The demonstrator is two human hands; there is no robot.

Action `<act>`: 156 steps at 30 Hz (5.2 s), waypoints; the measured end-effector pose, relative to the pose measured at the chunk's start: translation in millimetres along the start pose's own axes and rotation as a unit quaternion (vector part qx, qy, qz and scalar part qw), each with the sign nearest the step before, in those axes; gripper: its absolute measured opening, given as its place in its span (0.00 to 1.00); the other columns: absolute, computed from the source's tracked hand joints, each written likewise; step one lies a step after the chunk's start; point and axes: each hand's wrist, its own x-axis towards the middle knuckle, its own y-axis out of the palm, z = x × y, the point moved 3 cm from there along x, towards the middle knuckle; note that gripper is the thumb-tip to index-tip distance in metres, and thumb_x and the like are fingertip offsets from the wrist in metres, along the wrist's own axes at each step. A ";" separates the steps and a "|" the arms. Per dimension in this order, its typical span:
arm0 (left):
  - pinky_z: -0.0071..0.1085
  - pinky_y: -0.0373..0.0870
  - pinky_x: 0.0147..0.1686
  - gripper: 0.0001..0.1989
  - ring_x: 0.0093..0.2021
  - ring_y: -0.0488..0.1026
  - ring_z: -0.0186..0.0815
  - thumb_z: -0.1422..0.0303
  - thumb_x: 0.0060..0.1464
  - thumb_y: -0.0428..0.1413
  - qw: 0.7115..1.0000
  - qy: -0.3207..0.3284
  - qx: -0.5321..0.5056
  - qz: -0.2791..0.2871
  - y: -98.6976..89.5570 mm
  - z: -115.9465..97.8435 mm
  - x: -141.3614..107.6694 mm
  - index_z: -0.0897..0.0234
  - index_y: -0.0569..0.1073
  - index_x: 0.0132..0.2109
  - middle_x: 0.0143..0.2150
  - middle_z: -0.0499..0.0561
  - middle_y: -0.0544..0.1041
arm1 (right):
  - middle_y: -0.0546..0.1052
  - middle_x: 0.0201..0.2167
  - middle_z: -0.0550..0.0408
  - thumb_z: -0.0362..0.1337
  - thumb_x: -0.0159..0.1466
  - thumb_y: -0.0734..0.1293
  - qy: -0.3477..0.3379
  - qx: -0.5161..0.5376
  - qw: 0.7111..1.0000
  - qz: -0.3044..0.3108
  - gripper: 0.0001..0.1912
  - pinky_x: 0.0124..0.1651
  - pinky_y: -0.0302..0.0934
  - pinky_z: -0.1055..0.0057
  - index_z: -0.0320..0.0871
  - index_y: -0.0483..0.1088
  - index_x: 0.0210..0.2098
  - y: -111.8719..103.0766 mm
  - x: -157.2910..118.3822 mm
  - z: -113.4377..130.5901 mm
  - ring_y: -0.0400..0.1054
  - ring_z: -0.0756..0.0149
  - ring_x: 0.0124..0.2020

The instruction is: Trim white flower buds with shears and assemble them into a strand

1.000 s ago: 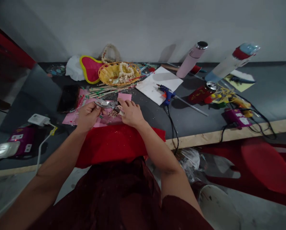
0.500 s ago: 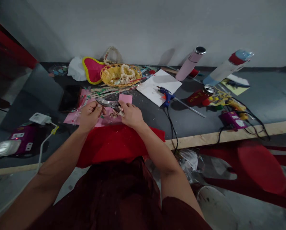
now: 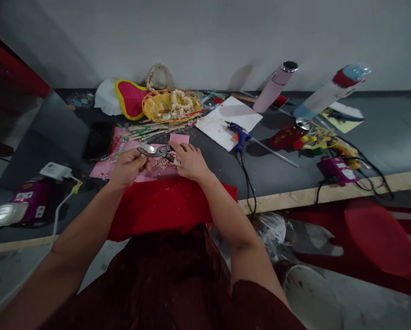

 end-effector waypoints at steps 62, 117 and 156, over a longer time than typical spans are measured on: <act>0.27 0.62 0.29 0.05 0.29 0.71 0.32 0.70 0.56 0.51 0.919 0.132 0.372 0.013 16.3 -3.2 -13.5 0.60 0.72 0.35 0.30 0.47 0.77 | 0.65 0.19 0.60 0.60 0.63 0.56 0.024 0.547 0.836 0.044 0.28 0.27 0.52 0.73 0.43 0.63 0.24 8.2 -1.9 35.4 0.57 0.73 0.21; 0.24 0.60 0.24 0.07 0.23 0.66 0.26 0.66 0.58 0.52 0.972 0.095 0.191 -0.093 5.7 -2.7 -5.0 0.63 0.72 0.41 0.26 0.45 0.74 | 0.76 0.40 0.51 0.29 0.61 0.60 0.033 0.110 0.993 -0.039 0.10 0.47 0.63 0.68 0.43 0.71 0.39 3.6 -1.2 -18.3 0.70 0.62 0.43; 0.28 0.68 0.36 0.06 0.35 0.74 0.32 0.65 0.58 0.51 0.971 0.080 0.222 -0.030 12.5 6.4 -4.8 0.62 0.69 0.41 0.35 0.49 0.78 | 0.75 0.45 0.49 0.39 0.68 0.57 -0.031 0.210 0.970 -0.121 0.13 0.51 0.62 0.67 0.43 0.69 0.48 7.0 5.8 -3.0 0.67 0.64 0.49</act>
